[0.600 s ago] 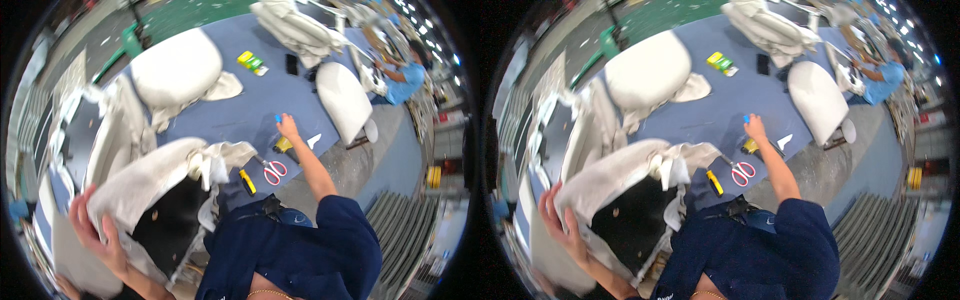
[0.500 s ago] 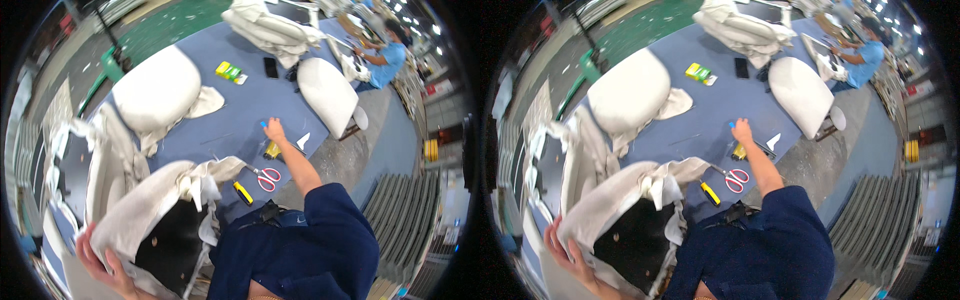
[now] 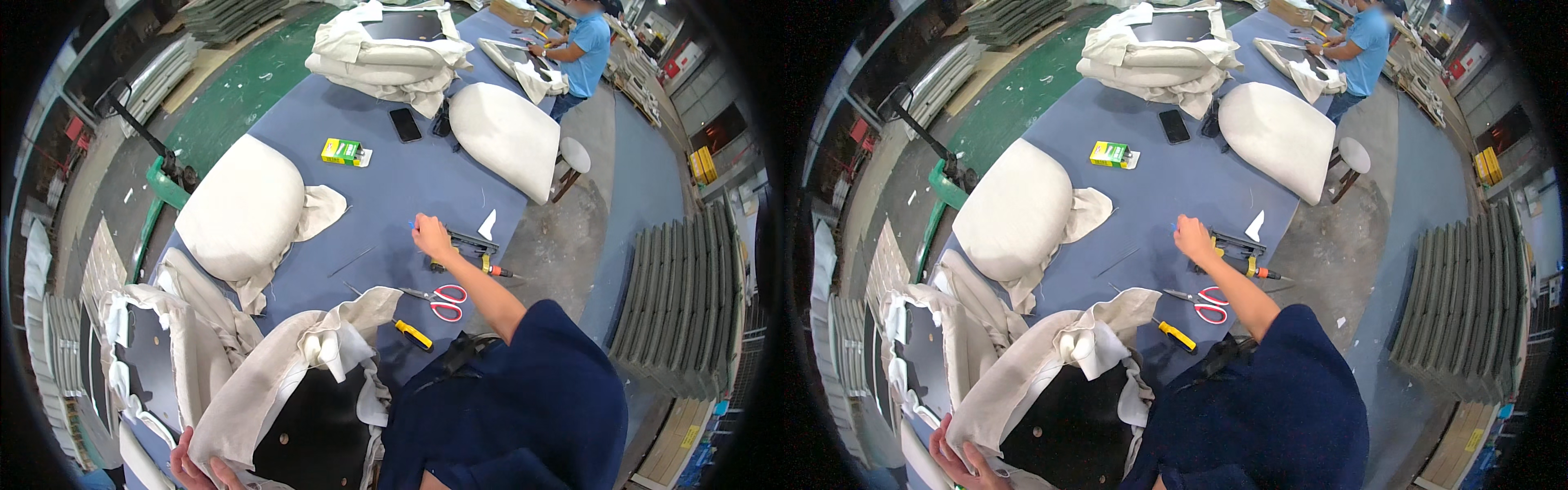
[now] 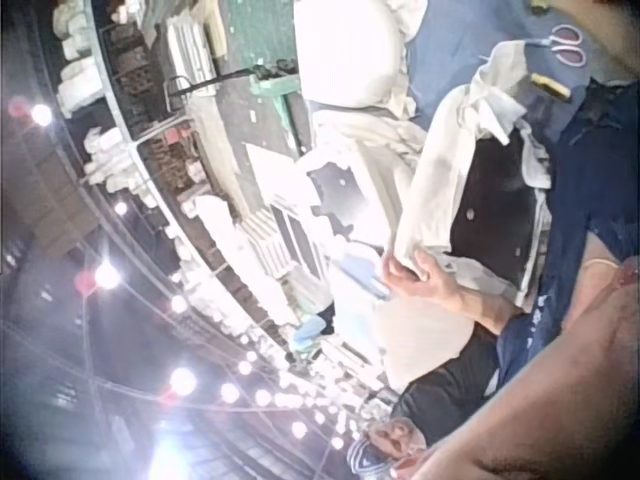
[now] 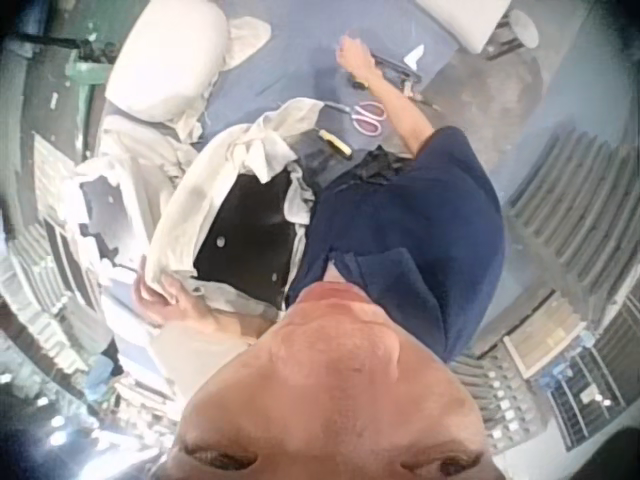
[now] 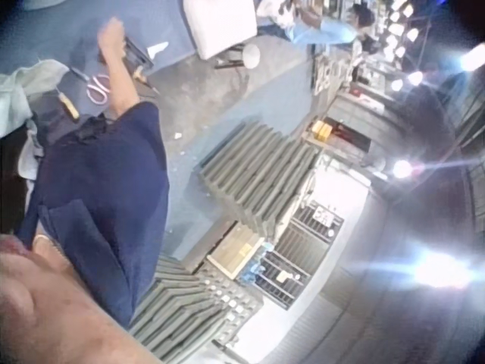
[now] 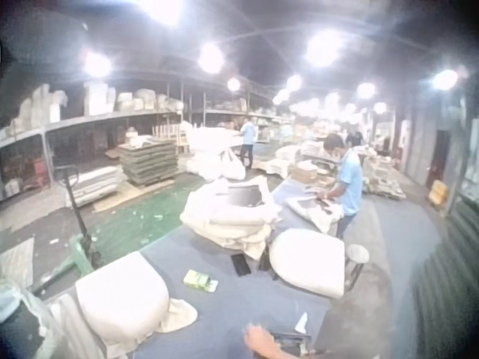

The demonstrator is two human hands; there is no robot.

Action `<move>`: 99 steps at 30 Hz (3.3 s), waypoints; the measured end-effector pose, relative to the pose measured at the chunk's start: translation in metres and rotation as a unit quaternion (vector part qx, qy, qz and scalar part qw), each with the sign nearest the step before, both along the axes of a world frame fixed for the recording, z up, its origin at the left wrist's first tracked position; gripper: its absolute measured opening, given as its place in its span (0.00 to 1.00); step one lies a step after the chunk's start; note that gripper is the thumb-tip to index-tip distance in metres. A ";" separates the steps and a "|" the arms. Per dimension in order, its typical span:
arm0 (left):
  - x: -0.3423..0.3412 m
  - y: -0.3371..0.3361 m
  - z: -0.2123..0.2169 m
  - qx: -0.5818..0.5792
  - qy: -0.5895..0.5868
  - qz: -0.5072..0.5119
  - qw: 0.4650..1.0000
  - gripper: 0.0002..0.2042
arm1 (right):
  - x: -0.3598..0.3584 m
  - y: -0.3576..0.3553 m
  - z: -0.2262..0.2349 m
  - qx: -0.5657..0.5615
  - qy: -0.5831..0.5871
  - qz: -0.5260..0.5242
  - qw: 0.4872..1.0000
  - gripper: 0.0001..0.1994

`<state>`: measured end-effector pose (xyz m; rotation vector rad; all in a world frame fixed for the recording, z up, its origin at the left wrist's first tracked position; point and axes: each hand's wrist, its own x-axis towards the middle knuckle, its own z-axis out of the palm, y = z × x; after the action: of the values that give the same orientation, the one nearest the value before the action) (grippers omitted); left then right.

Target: The person is upholstering a chair armrest, using a staple gun to secure fabric to the foam and frame. They repeatedly pull the fabric taut, staple it, and trim excess material with scissors. The process involves careful hand manipulation to ensure a smooth finish.

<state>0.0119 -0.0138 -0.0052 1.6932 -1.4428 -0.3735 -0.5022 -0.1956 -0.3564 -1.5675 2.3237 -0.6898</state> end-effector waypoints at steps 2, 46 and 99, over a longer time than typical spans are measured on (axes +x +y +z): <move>-0.032 0.011 0.019 -0.019 0.000 0.000 1.000 0.30 | 0.019 0.030 0.016 -0.060 -0.101 0.013 0.993 0.09; -0.166 0.157 0.024 -0.189 -0.030 -0.181 0.965 0.38 | 0.175 0.233 0.403 -0.080 -0.357 0.611 0.702 0.08; -0.112 -0.017 0.038 -0.049 -0.003 -0.219 0.975 0.26 | -0.032 0.132 -0.005 0.129 0.111 -0.003 0.985 0.43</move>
<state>-0.1003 -0.0310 0.0327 1.2902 -1.8079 -0.5258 -0.5339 -0.0641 -0.3618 -1.5861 2.4543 -0.2085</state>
